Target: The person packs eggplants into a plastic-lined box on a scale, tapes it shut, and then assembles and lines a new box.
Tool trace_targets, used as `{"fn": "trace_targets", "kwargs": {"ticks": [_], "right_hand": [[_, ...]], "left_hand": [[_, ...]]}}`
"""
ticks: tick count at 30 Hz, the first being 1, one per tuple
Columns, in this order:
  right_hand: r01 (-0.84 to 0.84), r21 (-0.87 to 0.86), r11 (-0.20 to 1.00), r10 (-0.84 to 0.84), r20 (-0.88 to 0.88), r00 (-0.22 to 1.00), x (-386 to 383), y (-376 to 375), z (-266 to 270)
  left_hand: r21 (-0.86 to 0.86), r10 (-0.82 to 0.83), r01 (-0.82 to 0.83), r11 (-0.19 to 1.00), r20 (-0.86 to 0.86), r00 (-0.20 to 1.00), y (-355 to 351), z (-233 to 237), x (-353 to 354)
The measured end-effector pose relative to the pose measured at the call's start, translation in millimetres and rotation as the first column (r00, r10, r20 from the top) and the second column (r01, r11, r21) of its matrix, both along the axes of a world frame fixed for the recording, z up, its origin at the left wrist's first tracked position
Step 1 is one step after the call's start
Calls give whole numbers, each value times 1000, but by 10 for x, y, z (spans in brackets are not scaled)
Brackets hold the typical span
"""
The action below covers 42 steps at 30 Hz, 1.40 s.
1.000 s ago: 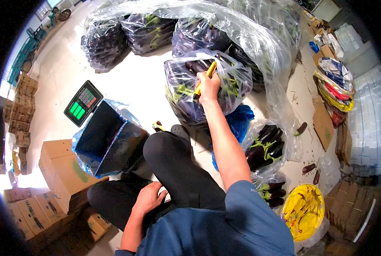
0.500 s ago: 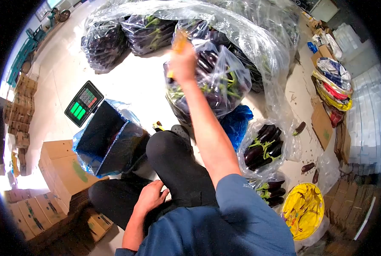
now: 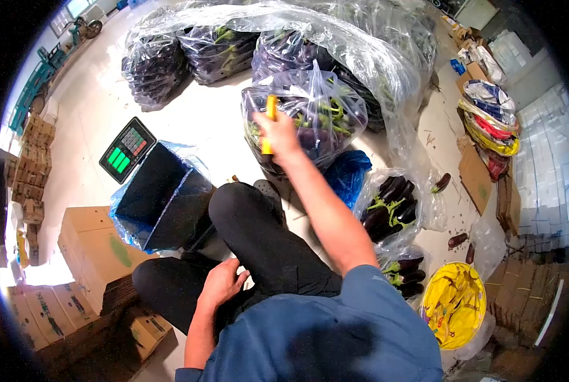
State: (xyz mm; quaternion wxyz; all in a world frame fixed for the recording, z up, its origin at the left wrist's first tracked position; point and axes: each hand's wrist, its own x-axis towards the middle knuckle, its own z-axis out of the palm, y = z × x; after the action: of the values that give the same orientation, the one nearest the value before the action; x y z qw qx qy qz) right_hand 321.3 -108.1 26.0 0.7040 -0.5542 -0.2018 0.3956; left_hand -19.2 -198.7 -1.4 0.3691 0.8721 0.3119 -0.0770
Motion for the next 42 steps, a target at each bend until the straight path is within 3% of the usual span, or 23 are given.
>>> {"fn": "trace_targets", "kwargs": {"ticks": [1, 9, 11, 16, 19, 24, 27, 30, 33, 37, 39, 42], "right_hand": [[38, -156, 987, -32, 44, 999, 219, -157, -124], [48, -403, 914, -59, -13, 998, 1524, -965, -339], [-31, -413, 910, -16, -108, 994, 1651, -1008, -321], [-112, -541, 833, 177, 70, 982, 1598, -989, -119], [-119, -545, 830, 157, 23, 987, 1634, -983, -138], [-262, -455, 851, 152, -264, 953, 1911, -785, -220], [-202, -497, 844, 72, -268, 961, 2022, -565, -196], [-174, -468, 866, 67, -236, 970, 2094, -383, -234], [-58, -479, 876, 60, -12, 998, 2004, -287, -186], [-39, -332, 943, 123, 237, 964, 2086, -383, -199], [-16, -315, 949, 112, 289, 951, 2075, -474, -83], [-142, -185, 972, 177, 190, 966, 2052, -652, 84]], "left_hand": [[-14, -7, 7, 1000, -15, 1000, -7, -9, 1], [0, -29, 29, 1000, 23, 999, 5, -65, 59], [11, -12, 11, 1000, 53, 999, -1, -16, 100], [42, -27, 22, 999, 113, 993, 33, -161, 121], [-16, -30, 30, 999, 44, 999, 34, -124, 172], [-62, -32, 32, 998, -13, 999, 47, -57, 235], [-4, -42, 42, 999, 87, 995, 45, -161, 209], [-38, -42, 42, 998, 13, 999, 65, -102, 231], [-59, -20, 19, 998, -13, 1000, 66, -102, 236], [-39, -39, 39, 998, -3, 999, 78, -81, 230], [-32, -48, 48, 998, 10, 999, 77, -96, 226], [-11, -78, 78, 997, -20, 997, 79, -169, 242]]}}
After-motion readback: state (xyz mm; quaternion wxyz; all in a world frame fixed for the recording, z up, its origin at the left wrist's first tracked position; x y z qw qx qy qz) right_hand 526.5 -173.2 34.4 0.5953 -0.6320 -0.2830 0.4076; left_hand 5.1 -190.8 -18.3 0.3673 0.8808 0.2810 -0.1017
